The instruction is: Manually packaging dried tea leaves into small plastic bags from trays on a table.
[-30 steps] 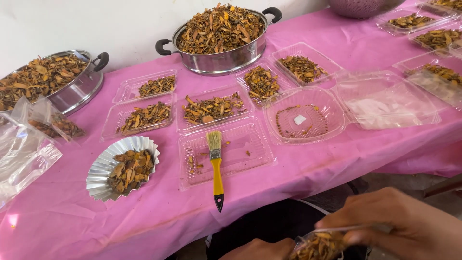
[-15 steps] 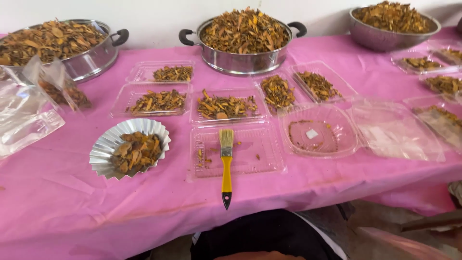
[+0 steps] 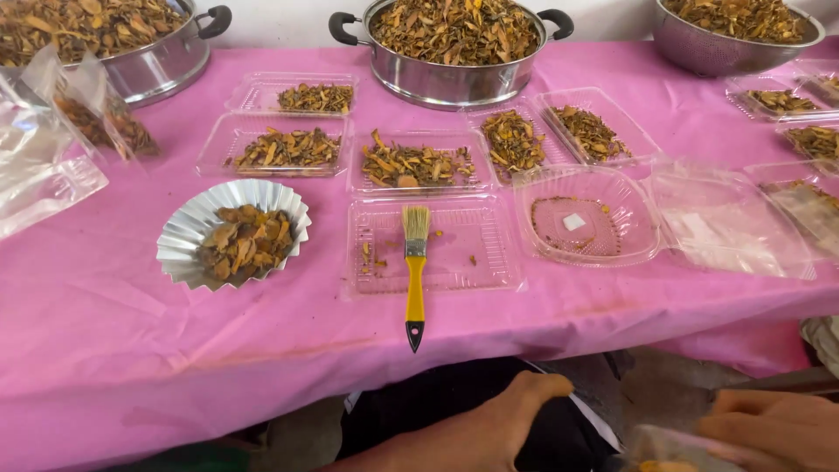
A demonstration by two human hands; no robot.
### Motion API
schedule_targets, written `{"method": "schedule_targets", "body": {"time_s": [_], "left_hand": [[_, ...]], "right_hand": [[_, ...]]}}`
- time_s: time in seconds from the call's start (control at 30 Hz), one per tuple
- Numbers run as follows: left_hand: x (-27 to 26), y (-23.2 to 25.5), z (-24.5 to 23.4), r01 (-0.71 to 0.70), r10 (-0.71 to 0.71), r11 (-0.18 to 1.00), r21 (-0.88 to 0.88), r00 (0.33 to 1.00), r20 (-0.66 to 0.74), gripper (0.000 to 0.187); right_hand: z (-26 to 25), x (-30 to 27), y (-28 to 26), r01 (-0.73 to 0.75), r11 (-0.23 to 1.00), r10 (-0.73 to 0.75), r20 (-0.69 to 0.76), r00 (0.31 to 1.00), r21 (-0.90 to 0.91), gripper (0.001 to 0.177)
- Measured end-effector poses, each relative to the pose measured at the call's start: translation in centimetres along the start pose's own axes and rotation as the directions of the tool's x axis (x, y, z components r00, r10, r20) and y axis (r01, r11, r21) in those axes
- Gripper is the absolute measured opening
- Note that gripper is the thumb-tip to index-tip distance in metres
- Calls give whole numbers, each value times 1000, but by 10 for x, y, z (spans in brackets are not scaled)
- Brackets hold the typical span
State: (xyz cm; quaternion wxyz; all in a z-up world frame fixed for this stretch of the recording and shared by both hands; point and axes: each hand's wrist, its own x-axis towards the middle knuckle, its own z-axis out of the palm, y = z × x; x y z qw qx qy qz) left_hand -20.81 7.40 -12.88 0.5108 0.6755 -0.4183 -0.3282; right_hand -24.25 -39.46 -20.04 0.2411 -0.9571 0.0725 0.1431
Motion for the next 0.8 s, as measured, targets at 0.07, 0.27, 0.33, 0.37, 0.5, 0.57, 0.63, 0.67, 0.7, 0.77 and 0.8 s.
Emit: {"method": "schedule_targets", "body": {"time_s": [0.07,0.27,0.33,0.37,0.5,0.57,0.63,0.67,0.7,0.77,0.8], "left_hand": [[37,12,-26,-42,42,999,15,999,7,108],[64,-39,-6,-314,311,943,113,949,48,53],[47,-22,-14,-105,188,773,-625,980,68,75],[43,-13,-17,-91,178,778,-622,981,79,75],[32,3,-23,-167,155,813,-558,985,-68,60],[29,5,-23,-214,193,855,-472,977,-95,57],[27,10,-24,-128,104,940,-318,990,-92,68],[27,8,-24,-132,109,940,-313,990,-91,68],[25,5,-23,-91,79,934,-344,996,-49,72],[21,-1,-24,-45,47,927,-373,999,-3,80],[19,-5,-25,-164,160,973,-160,986,-35,52]], "right_hand": [[-6,-10,-83,-310,877,202,303,931,367,33],[-3,-47,-211,709,705,-675,-298,675,9,38],[29,-35,-259,740,564,-42,-882,470,367,34],[31,-29,-260,738,560,-29,-882,470,375,34],[37,-29,-275,616,-285,-352,-678,645,734,64],[38,-33,-279,388,-290,-517,-485,705,875,90],[39,-26,-273,395,99,-364,-336,868,913,65],[37,-28,-276,401,99,-365,-342,866,911,65],[35,-30,-278,457,24,-341,-422,840,889,62],[35,-33,-282,510,-53,-308,-500,809,858,60],[36,-34,-282,526,-143,-295,-544,786,838,62]]}}
